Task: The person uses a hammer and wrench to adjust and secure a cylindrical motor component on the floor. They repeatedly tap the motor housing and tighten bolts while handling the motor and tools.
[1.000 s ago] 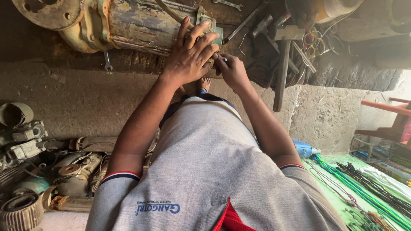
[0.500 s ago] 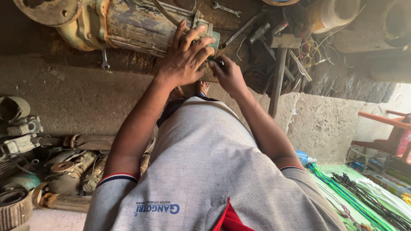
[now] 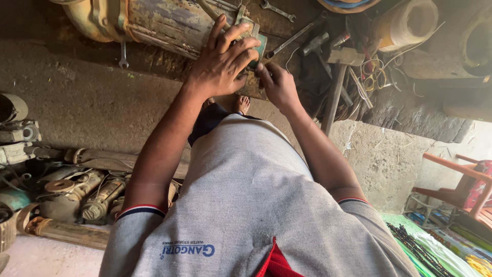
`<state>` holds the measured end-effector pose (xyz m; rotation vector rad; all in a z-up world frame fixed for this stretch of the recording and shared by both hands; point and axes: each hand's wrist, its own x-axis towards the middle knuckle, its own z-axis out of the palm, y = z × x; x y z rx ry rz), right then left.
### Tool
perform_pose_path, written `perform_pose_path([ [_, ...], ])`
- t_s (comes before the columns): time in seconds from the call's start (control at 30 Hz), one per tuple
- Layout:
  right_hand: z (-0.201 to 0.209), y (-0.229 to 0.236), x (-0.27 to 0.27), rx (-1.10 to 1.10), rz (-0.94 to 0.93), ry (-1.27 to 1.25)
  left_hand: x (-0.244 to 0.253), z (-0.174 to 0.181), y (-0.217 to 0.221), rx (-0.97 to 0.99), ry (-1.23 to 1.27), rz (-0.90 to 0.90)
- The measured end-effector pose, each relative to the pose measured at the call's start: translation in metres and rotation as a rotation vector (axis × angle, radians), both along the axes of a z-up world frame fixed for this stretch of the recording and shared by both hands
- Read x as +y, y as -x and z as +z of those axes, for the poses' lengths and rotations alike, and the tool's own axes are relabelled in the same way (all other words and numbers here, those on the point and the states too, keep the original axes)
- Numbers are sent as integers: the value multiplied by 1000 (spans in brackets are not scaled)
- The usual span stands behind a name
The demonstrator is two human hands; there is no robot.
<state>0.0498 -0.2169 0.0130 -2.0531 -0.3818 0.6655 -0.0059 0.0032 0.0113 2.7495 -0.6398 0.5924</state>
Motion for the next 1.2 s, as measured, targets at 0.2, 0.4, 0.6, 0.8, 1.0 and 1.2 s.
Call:
perform_pose_path([
  [0.2, -6, 5, 2, -3, 45, -71, -1, -1, -1, -1, 17, -7],
  [0.4, -20, 12, 4, 190, -33, -144, -3, 1, 2, 13, 7, 16],
  [0.6, -19, 0, 1, 320, -105, -174, -3, 4, 3, 47, 6, 24],
  [0.8, -19, 1, -4, 192, -53, -109, -2, 2, 3, 42, 37, 6],
  [1.0, -17, 12, 2, 204, -49, -264, -3, 3, 5, 36, 9, 9],
  [1.2, -9, 15, -3, -204, 12, -234, -2, 5, 6, 65, 5, 14],
])
